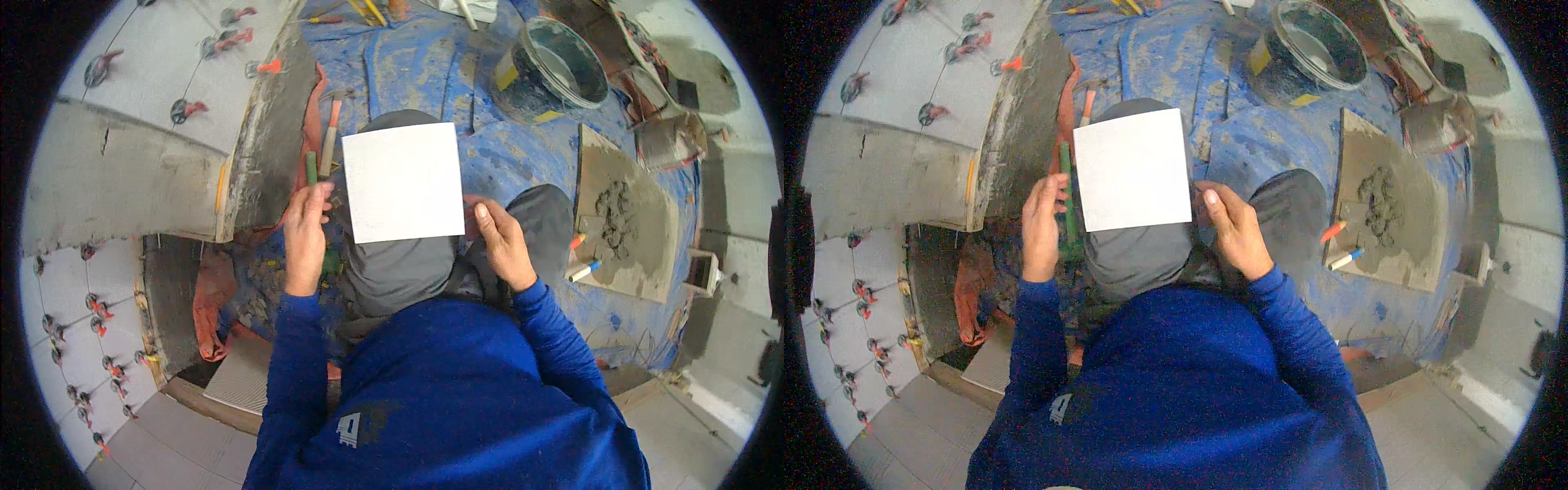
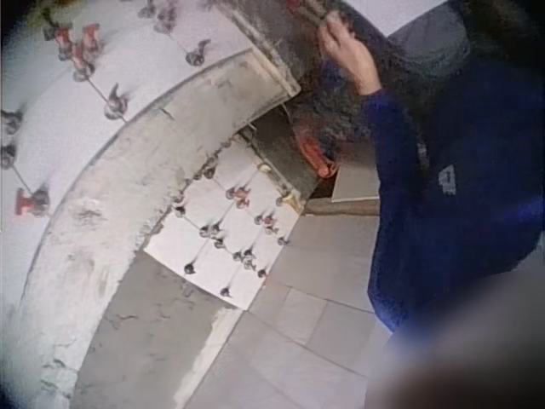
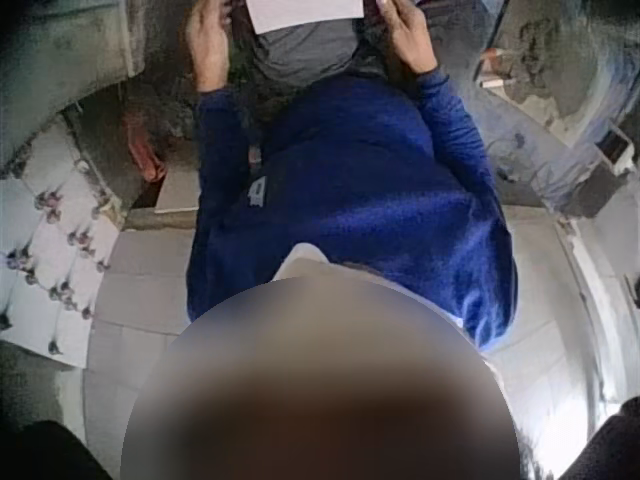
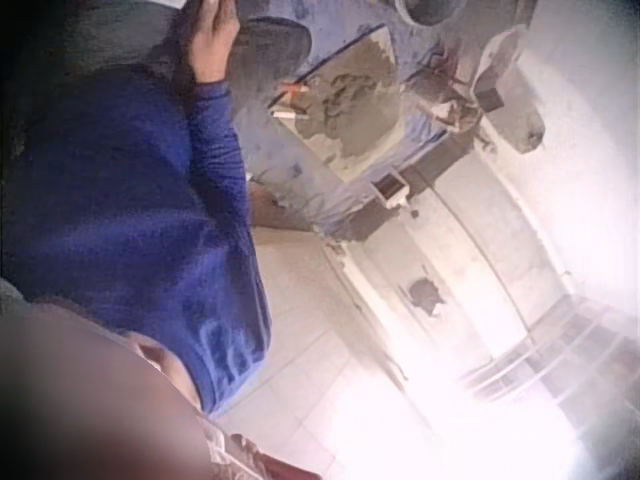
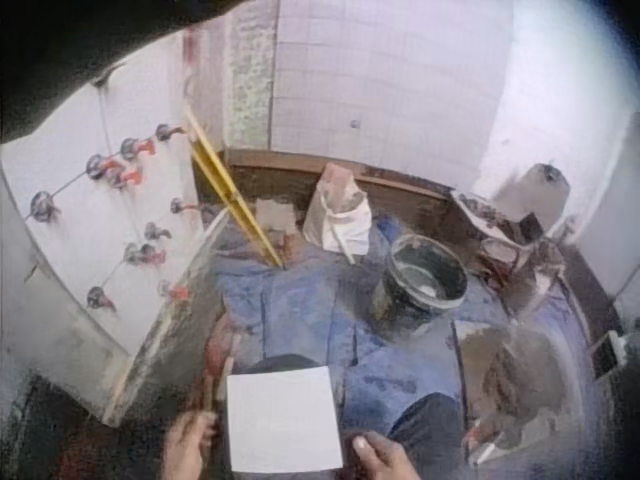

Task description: The person cleans tile edges with a sponge, adjusts tile leveling clips, and measures a new tile with a ruler and pencil. The person then applies adhesive to the tile and places it on the wall.

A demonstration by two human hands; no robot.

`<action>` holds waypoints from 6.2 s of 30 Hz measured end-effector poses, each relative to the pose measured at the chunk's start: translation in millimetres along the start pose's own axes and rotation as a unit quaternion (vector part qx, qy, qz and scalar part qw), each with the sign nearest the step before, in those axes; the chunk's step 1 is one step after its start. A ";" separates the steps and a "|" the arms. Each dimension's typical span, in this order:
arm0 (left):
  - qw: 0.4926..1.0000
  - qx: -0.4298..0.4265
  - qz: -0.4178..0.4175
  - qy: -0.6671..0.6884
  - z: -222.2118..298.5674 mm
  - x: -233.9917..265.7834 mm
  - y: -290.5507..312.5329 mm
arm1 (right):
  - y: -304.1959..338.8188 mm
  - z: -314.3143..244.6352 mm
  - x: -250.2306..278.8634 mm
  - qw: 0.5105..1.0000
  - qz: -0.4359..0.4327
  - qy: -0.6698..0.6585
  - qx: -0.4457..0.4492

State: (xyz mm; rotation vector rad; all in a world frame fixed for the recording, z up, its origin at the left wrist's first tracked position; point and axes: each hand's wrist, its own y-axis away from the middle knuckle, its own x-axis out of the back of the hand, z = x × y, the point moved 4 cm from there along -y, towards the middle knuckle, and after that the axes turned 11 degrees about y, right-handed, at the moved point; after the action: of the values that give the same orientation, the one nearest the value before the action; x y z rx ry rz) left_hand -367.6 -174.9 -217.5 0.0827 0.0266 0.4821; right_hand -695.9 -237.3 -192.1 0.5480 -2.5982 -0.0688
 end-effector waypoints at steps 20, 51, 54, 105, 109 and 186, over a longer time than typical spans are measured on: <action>0.967 -0.235 0.034 0.092 264.4 89.3 50.0 | -43.4 -140.3 -77.8 0.877 0.084 0.308 0.359; 0.927 -0.296 0.133 -0.187 496.4 362.2 184.3 | -30.5 -94.5 -85.1 0.837 0.143 0.370 0.378; 0.927 -0.297 0.127 -0.192 500.0 355.4 189.0 | -32.1 -92.1 -83.0 0.841 0.139 0.373 0.368; 0.913 -0.018 0.104 0.394 43.6 -43.2 85.5 | 7.0 -77.2 4.6 0.976 -0.033 -0.213 0.038; 0.943 0.019 0.068 0.325 25.4 -38.6 70.1 | 11.7 -59.7 -9.5 0.972 -0.006 -0.233 0.002; 0.975 0.160 0.071 0.136 -3.8 40.4 66.8 | -37.4 -268.8 21.2 0.951 0.053 0.009 0.305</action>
State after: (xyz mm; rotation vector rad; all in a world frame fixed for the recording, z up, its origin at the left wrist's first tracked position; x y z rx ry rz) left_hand -362.8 -96.9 -215.8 0.3351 0.3703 0.6258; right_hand -573.8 -266.9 49.4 0.6034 -2.6008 0.7930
